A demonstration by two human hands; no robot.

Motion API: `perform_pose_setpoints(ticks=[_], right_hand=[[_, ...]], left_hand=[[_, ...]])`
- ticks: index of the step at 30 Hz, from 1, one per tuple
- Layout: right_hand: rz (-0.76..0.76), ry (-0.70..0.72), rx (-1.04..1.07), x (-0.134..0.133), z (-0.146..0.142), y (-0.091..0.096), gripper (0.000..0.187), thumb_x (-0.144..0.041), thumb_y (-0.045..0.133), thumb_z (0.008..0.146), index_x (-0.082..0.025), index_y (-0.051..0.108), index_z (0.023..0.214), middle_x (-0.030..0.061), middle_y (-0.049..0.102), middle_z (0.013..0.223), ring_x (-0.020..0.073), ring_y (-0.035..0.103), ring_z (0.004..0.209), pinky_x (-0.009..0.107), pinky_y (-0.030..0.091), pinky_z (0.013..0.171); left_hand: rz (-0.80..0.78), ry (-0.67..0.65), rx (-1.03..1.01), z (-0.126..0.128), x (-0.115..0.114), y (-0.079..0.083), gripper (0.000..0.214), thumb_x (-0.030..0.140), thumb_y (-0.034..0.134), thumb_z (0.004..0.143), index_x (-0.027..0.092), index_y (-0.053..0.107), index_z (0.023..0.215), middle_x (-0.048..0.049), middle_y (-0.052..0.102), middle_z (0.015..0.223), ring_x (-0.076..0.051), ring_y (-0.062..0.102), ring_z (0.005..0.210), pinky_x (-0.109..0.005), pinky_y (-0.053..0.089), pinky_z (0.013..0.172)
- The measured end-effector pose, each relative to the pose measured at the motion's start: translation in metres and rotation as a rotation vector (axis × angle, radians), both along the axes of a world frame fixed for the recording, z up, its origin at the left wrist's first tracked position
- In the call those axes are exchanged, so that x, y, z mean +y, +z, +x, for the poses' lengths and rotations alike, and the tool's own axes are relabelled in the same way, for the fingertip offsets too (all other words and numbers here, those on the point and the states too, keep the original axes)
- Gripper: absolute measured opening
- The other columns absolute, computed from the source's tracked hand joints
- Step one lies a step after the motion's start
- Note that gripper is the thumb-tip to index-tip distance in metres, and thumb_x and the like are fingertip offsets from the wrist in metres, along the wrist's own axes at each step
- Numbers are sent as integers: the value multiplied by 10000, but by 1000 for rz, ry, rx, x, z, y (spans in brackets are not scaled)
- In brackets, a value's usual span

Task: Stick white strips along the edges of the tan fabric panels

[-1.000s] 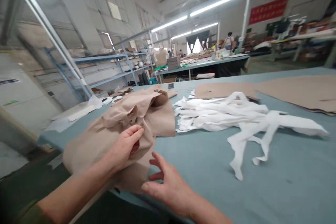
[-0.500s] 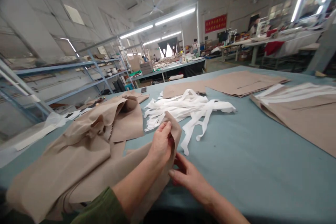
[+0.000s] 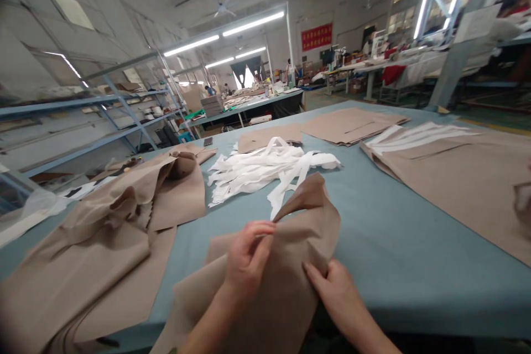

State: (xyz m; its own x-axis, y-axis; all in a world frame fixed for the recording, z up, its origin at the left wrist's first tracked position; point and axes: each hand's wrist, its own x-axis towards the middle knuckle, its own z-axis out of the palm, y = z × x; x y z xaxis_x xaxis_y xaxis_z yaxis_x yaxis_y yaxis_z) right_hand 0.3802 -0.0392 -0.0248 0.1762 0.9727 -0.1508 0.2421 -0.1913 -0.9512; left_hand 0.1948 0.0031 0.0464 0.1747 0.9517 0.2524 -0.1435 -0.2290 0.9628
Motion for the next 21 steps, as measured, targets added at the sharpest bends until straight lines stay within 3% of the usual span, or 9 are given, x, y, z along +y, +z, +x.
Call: perform_pose_setpoints(ticks=[2,5,9,12,17,21], right_hand=[[49,-81,-68,-8,14,-1,479,-630,558,709,-182,712,780,98,770,818,332,706,811,368,560,659],[81,-192,-197,-19,33,1,418,-602,539,690,-228,701,782,82,773,804,328,714,790,374,559,652],[76,-299,-422,-29,55,0,324,-583,507,692,-284,618,637,61,714,616,305,685,621,376,514,543],[148,-303,-548,-34,65,-6,313,-557,483,737,-292,577,600,53,686,570,292,670,573,373,500,521],[275,-255,-624,-41,67,-14,337,-512,467,795,-270,612,609,48,682,552,260,659,515,331,495,477],[333,-264,-634,-49,67,-16,343,-478,480,823,-261,627,602,41,694,557,243,665,504,299,490,449]], left_hand=[[207,219,346,-51,-10,-13,117,366,673,842,315,752,913,-68,707,1093,-252,610,1114,-383,409,1066],[131,491,624,-119,-14,-40,204,420,585,868,307,703,990,-61,700,1114,-285,624,1118,-460,452,1039],[-18,484,887,-167,-11,-72,419,496,642,752,265,671,1100,-89,676,1198,-345,600,1168,-534,450,1051],[-13,399,938,-164,-4,-78,507,463,648,733,240,644,1188,-110,640,1274,-345,561,1228,-541,406,1097],[42,141,827,-122,30,-59,574,226,659,662,221,642,1236,-98,604,1347,-304,500,1276,-521,323,1144],[6,-1,731,-95,59,-53,461,107,615,567,249,744,986,-63,706,1135,-275,576,1137,-443,410,1060]])
